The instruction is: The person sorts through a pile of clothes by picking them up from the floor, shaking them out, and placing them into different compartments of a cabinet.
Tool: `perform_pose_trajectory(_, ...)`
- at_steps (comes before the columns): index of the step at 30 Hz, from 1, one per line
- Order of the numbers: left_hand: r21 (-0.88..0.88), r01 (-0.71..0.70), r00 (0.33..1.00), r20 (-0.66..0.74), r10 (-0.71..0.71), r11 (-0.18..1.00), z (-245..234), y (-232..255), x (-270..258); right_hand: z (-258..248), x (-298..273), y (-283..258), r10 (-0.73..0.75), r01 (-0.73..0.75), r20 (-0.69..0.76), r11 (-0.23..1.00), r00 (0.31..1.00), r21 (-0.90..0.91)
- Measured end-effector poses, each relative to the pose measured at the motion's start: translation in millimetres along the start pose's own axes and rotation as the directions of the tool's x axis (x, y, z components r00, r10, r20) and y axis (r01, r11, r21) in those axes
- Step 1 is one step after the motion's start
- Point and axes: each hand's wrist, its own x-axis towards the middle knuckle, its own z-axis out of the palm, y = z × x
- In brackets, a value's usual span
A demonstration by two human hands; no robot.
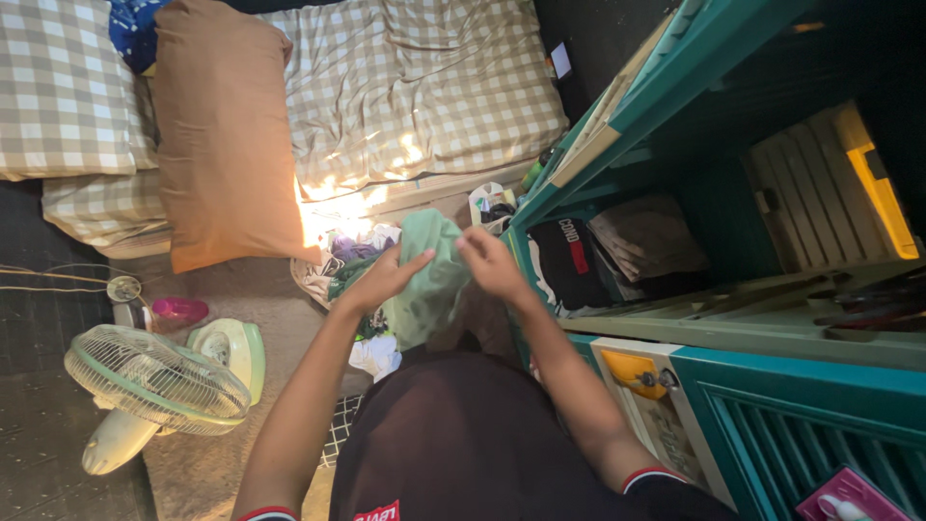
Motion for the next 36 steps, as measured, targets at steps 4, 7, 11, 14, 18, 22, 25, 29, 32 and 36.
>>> perform_pose_trajectory(4, 0.111, -0.056, 0.995, 0.086, 0.046, 0.992, -5, -16, -1, -10, 11, -9, 0.089, -0.073, -0.031, 0.935, 0.996, 0.346)
perform_pose_trajectory(7, 0.282, -0.095, 0.99, 0.129, 0.06, 0.955, -7, -43, 2, -14, 8, -36, 0.126, -0.051, -0.128, 0.878, 0.984, 0.476)
perform_pose_trajectory(11, 0.564, -0.203, 0.978, 0.154, 0.139, 0.8, -9, -76, 12, -19, 10, -62, 0.169, -0.047, -0.097, 0.686, 0.981, 0.726)
perform_pose_trajectory(14, 0.725, -0.066, 0.998, 0.035, 0.058, 0.686, -13, -86, 13, -25, 6, -63, 0.175, -0.067, -0.085, 0.715, 0.981, 0.696)
perform_pose_trajectory(18, 0.728, 0.181, 0.968, -0.25, 0.011, 0.661, -26, -81, 13, -35, 5, -54, 0.07, -0.006, -0.143, 0.914, 0.987, 0.405)
perform_pose_trajectory(22, 0.601, 0.158, 0.886, -0.436, 0.156, 0.783, -44, -86, 5, -45, 2, -63, -0.078, 0.065, -0.147, 0.994, 0.986, -0.092)
perform_pose_trajectory(25, 0.648, 0.098, 0.847, -0.453, 0.279, 0.755, -56, -107, 6, -44, 1, -73, -0.087, 0.065, -0.027, 0.885, 0.996, -0.461)
perform_pose_trajectory(29, 0.595, -0.164, 0.815, -0.368, 0.448, 0.787, -64, -137, 8, -28, 0, -68, 0.155, -0.124, 0.005, 0.808, 0.988, -0.576)
perform_pose_trajectory(32, 0.528, -0.087, 0.841, -0.416, 0.346, 0.845, -62, -148, 2, -20, 2, -47, 0.153, -0.103, 0.028, 0.779, 0.988, -0.619)
perform_pose_trajectory(36, 0.483, 0.018, 0.852, -0.465, 0.239, 0.876, -64, -143, -15, -2, 6, -5, 0.139, -0.051, 0.077, 0.735, 0.987, -0.677)
